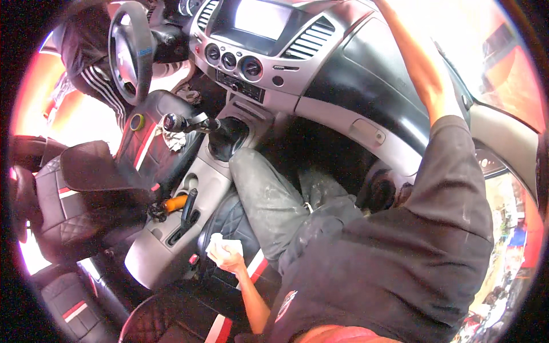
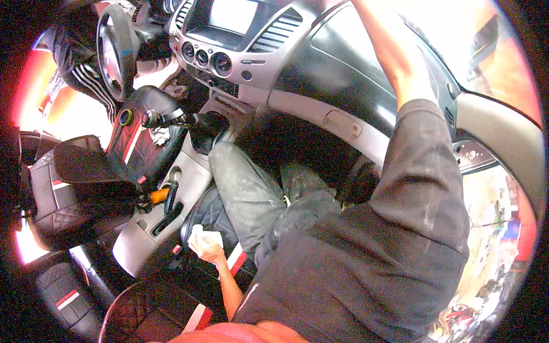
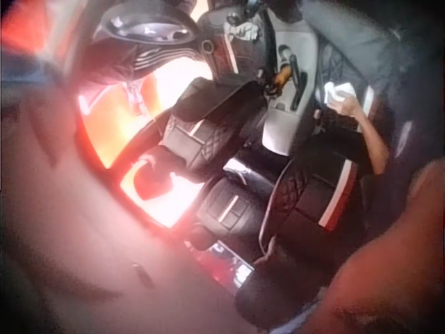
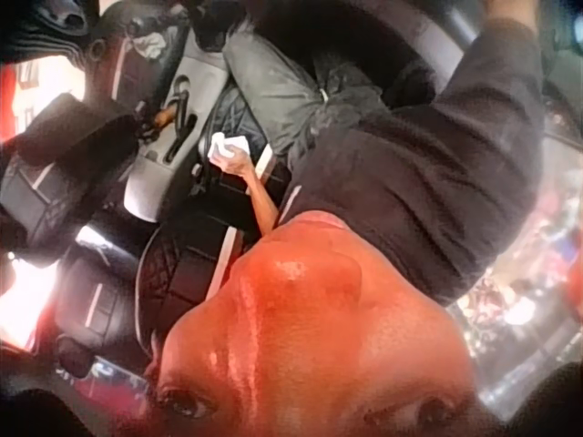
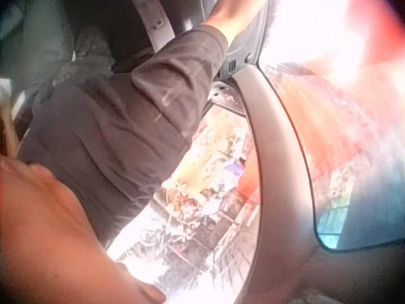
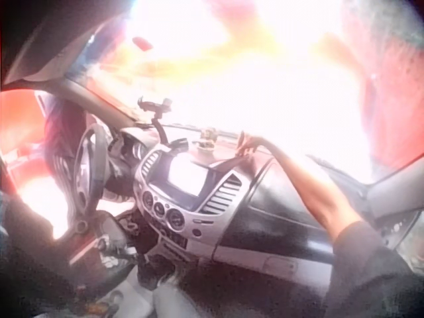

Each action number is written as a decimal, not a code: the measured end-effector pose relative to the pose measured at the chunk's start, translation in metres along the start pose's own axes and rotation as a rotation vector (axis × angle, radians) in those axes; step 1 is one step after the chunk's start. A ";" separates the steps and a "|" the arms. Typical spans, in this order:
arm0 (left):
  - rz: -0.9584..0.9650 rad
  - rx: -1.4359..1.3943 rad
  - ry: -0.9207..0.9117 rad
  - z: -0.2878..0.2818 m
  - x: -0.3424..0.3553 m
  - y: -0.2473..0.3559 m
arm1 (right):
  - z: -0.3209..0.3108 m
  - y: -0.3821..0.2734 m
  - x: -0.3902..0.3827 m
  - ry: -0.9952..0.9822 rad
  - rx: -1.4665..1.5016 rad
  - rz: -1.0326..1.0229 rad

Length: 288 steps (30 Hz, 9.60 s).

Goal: The person wipes the dashboard, center console, and car stereo display with a cloth by hand. They also handle the gear shift knob and steering wheel area.

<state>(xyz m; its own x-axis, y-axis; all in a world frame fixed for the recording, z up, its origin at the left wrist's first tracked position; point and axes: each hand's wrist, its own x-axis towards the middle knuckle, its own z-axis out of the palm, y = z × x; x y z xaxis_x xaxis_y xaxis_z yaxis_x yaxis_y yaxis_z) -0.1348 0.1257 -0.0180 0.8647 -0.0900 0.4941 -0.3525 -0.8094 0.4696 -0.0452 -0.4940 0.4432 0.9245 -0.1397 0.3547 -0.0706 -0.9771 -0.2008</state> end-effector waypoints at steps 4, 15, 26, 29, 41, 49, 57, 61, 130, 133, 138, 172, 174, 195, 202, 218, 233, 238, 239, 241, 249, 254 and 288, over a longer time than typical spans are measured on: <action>-0.102 -0.028 -0.027 0.000 0.000 0.006 | -0.005 0.003 -0.006 -0.003 -0.015 0.012; -0.106 -0.058 0.002 0.003 -0.001 0.005 | -0.009 0.002 0.001 -0.009 -0.023 0.020; -0.109 -0.054 -0.042 -0.003 0.004 0.012 | -0.014 0.007 0.000 -0.020 -0.040 0.039; -0.069 -0.023 -0.035 -0.003 -0.001 0.005 | -0.012 0.004 0.000 -0.029 -0.038 0.037; -0.129 -0.070 -0.006 -0.006 0.007 0.014 | -0.018 0.006 -0.002 -0.035 -0.046 0.041; -0.073 -0.039 0.019 0.004 -0.004 0.002 | -0.019 0.004 -0.004 -0.034 -0.040 0.029; -0.091 -0.045 -0.004 -0.005 0.000 0.005 | -0.022 0.004 -0.006 -0.043 -0.046 0.024; -0.024 0.003 -0.015 0.002 -0.001 0.004 | -0.025 0.005 -0.001 -0.050 -0.058 0.017; -0.096 -0.658 0.150 -0.032 0.078 0.151 | 0.217 -0.242 -0.195 -0.214 0.188 -0.283; 0.207 -0.517 0.052 -0.039 0.104 0.208 | 0.290 -0.247 -0.226 -0.287 0.276 -0.225; 0.424 -0.394 -0.636 -0.015 0.084 0.269 | 0.347 -0.270 -0.210 -0.189 0.298 0.102; -0.047 0.034 -0.004 0.019 0.037 -0.008 | 0.325 -0.167 -0.154 0.212 0.921 0.593; -0.021 0.039 0.017 0.029 0.041 -0.004 | 0.313 -0.166 -0.135 0.409 0.335 0.224; -0.023 0.018 -0.005 0.025 0.039 0.004 | 0.287 -0.236 -0.062 0.316 0.379 0.025; -0.042 0.057 0.006 0.026 0.037 0.001 | 0.284 -0.245 -0.056 0.232 0.360 0.030; -0.278 -0.791 -0.094 0.026 0.130 0.085 | 0.300 -0.183 -0.045 -0.249 0.995 0.153; -0.404 -0.758 -0.123 0.060 0.158 0.111 | 0.295 -0.220 -0.095 0.299 0.905 0.104; 0.162 -0.015 -0.111 0.073 0.106 0.081 | 0.309 -0.203 -0.035 0.026 1.125 0.003; 0.124 0.030 -0.129 0.079 0.100 0.083 | 0.319 -0.204 -0.028 -0.075 1.268 -0.024; 0.050 0.138 -0.202 0.089 0.109 0.090 | 0.333 -0.213 -0.023 -0.094 1.377 -0.008; -0.106 0.169 -0.285 0.095 0.121 0.095 | 0.341 -0.208 -0.022 -0.171 1.596 -0.022; -0.106 0.178 -0.265 0.096 0.120 0.092 | 0.340 -0.212 -0.021 -0.171 1.618 -0.003; -0.071 0.153 -0.241 0.101 0.120 0.092 | 0.339 -0.209 -0.022 -0.209 1.693 0.024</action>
<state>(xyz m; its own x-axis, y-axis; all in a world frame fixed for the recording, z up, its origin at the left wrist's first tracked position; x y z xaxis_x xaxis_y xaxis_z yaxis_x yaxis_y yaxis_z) -0.0272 -0.0178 0.0109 0.9518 -0.1505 0.2673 -0.2460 -0.8949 0.3722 0.0761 -0.2317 0.1679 0.9687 0.0063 0.2480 0.2353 0.2941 -0.9264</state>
